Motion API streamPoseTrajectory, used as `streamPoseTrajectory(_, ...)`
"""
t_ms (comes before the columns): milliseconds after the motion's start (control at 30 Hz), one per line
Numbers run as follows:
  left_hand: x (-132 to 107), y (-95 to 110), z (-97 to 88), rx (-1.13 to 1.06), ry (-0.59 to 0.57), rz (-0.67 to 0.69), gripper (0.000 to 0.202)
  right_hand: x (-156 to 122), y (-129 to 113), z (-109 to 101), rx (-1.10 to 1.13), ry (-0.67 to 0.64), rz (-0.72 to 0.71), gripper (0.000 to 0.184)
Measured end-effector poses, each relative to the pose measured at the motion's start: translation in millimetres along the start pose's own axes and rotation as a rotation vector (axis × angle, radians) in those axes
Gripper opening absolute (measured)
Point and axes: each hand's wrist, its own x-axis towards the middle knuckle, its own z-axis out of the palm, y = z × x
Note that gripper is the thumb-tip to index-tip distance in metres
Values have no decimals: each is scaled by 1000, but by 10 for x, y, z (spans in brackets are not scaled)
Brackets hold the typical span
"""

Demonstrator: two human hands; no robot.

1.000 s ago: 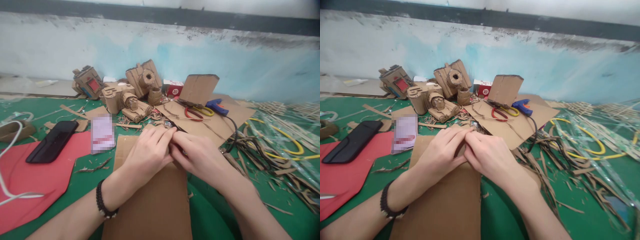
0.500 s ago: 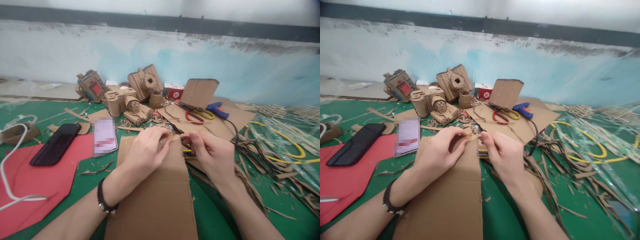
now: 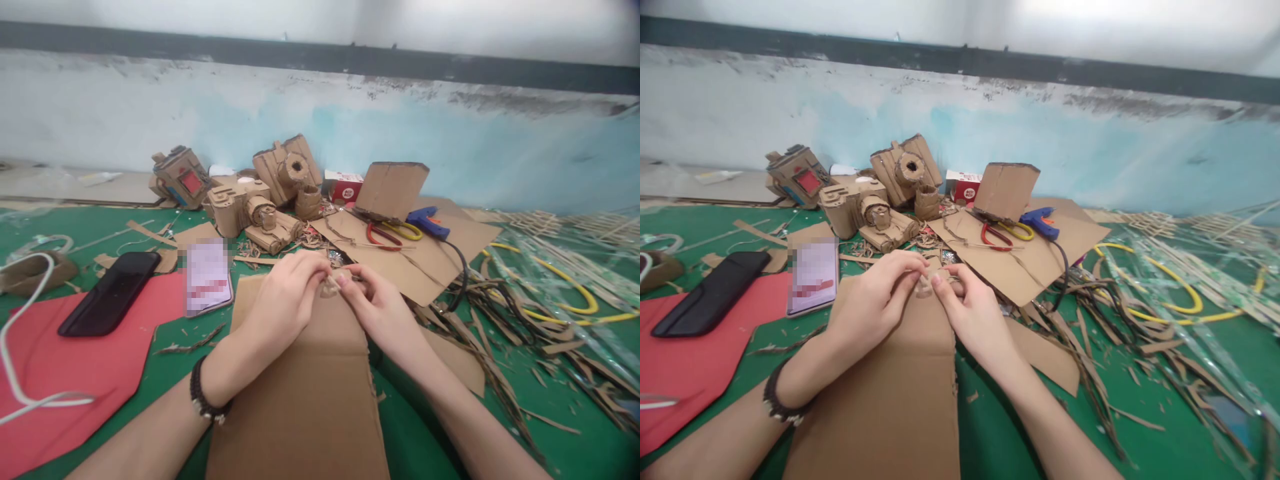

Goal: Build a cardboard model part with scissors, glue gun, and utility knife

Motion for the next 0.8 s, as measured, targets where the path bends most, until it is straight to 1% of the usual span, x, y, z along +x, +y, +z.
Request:
streamPoseTrajectory(67, 6, -8, -1, -28, 0, -7, 20, 6, -15, -3, 81, -47, 66, 52)
streamPoseTrajectory(133, 16, -18, -21, -56, -43, -14, 20, 7, -31, -26, 123, -67, 108, 54)
streamPoseTrajectory(233, 44, -40, -93, -97, -111, -40, 22, 8, -45, -85, 145, -66, 114, 55)
streamPoseTrajectory(300, 68, -58, -165, -102, -116, -70, 21, 13, -46, -130, 146, -48, 112, 54)
streamPoseTrajectory(400, 101, -92, -282, -78, -90, -122, 19, 26, -37, -192, 142, -30, 101, 53)
streamPoseTrajectory(500, 117, -121, -381, -55, -39, -127, 19, 33, -36, -234, 148, -25, 86, 52)
streamPoseTrajectory(567, 123, -129, -429, -69, -12, -125, 18, 30, -44, -253, 142, 6, 61, 50)
streamPoseTrajectory(667, 133, -120, -470, -182, 35, -160, 18, 21, -63, -284, 98, 64, 0, 48)
streamPoseTrajectory(800, 159, -99, -462, -422, 139, -235, 23, 12, -94, -336, 15, 108, -65, 50)
